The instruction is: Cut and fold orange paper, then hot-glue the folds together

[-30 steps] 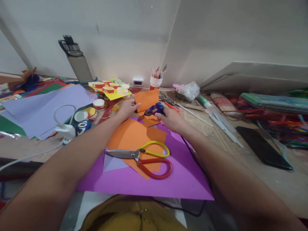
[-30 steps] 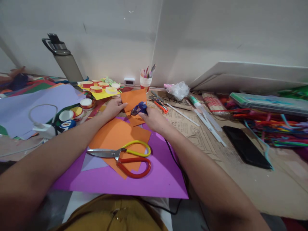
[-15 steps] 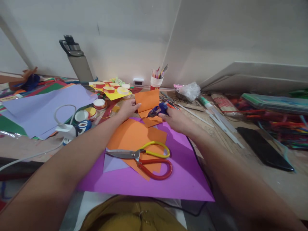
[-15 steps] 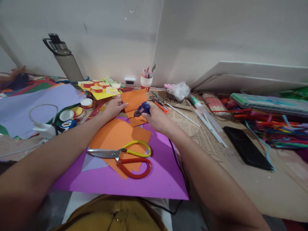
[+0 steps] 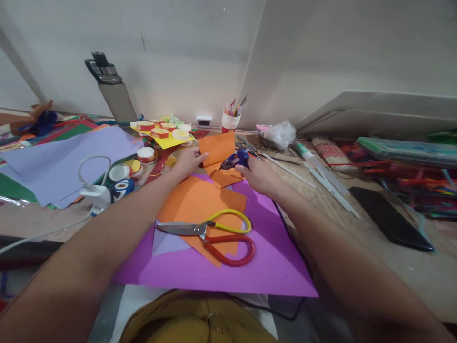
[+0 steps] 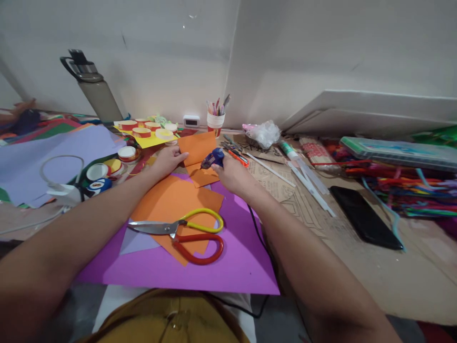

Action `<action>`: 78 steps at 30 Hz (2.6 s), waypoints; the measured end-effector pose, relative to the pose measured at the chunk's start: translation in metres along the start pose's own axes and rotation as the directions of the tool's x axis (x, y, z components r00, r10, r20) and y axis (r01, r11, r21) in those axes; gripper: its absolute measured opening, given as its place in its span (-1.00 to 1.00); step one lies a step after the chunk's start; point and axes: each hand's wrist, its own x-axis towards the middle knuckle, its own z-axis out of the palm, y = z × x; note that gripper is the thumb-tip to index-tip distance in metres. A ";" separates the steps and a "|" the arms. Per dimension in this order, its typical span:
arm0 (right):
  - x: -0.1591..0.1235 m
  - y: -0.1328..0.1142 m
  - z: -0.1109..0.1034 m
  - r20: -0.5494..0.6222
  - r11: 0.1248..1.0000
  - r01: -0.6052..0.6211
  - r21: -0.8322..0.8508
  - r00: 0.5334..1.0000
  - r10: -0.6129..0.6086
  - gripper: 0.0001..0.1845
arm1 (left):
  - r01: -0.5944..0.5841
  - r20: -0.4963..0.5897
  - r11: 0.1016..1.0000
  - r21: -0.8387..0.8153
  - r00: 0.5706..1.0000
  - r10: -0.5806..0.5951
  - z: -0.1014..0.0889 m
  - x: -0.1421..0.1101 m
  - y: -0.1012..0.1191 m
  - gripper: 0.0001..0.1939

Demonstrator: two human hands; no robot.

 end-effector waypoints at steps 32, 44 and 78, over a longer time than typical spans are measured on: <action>0.006 0.016 -0.007 -0.055 0.980 -0.111 -0.168 0.993 0.103 -0.58 | -0.046 0.000 0.995 0.091 0.999 0.046 0.000 0.002 -0.004 -0.79; 0.014 0.020 0.000 -0.085 0.988 -0.100 -0.120 0.992 0.090 -0.58 | -0.076 0.015 0.990 0.121 0.997 0.075 -0.001 0.001 -0.002 -0.77; 0.029 0.030 0.008 -0.114 0.996 -0.065 -0.063 0.992 0.057 -0.59 | -0.089 0.020 0.986 0.139 0.996 0.087 -0.001 0.003 -0.007 -0.78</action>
